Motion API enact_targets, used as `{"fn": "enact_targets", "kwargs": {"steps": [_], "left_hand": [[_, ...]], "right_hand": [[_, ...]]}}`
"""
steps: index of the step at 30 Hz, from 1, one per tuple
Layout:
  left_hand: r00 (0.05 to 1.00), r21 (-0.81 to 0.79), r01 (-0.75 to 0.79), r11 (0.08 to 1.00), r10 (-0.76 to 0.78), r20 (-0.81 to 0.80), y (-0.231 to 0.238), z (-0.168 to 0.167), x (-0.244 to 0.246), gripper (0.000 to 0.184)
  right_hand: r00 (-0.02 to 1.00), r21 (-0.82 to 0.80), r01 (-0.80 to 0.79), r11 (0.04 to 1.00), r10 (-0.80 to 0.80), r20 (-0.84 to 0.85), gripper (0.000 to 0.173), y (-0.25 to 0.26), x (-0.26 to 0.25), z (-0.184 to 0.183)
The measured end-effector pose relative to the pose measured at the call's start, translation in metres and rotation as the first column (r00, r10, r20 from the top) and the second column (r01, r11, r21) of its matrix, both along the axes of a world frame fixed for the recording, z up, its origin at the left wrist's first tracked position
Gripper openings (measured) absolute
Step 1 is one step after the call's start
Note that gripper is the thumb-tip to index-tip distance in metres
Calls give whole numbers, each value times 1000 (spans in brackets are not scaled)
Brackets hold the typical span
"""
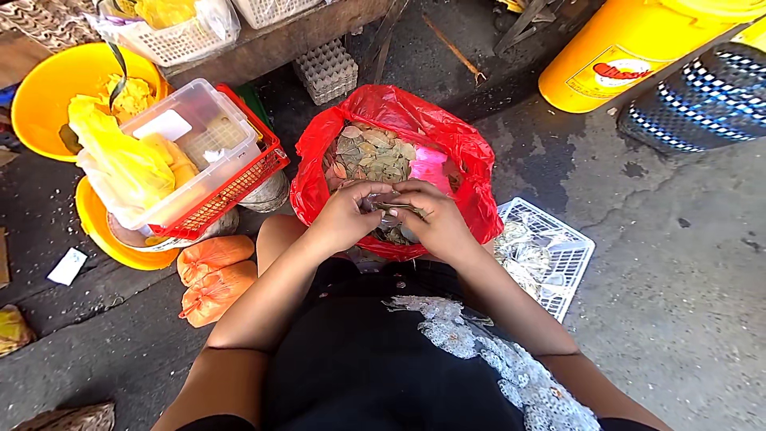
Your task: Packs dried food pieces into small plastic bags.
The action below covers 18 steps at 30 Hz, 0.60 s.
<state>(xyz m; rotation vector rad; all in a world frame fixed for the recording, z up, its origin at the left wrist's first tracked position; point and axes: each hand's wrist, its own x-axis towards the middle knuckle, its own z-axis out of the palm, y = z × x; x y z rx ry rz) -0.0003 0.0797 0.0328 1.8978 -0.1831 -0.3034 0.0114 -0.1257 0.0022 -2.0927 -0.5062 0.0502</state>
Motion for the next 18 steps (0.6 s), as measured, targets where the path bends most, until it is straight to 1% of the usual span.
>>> {"fn": "enact_targets", "kwargs": {"steps": [4, 8, 11, 15, 17, 18], "left_hand": [[999, 24, -2, 1000, 1, 52, -1, -1, -3, 41], [998, 41, -19, 999, 16, 60, 2, -1, -3, 40], [997, 48, -13, 999, 9, 79, 3, -4, -3, 40], [996, 49, -15, 999, 10, 92, 6, -4, -3, 40], [989, 44, -28, 999, 21, 146, 13, 5, -8, 39], [981, 39, -42, 998, 34, 193, 18, 12, -12, 38]], "right_hand": [[996, -100, -9, 995, 18, 88, 22, 4, 0, 5], [983, -160, 55, 986, -25, 185, 14, -2, 1, 11], [978, -123, 66, 990, -39, 207, 16, -7, -1, 14], [974, -2, 83, 997, -81, 211, 24, -20, -6, 22], [965, 32, 115, 993, -119, 232, 25, -32, -9, 23], [961, 6, 143, 990, -140, 238, 25, -39, -10, 23]]}}
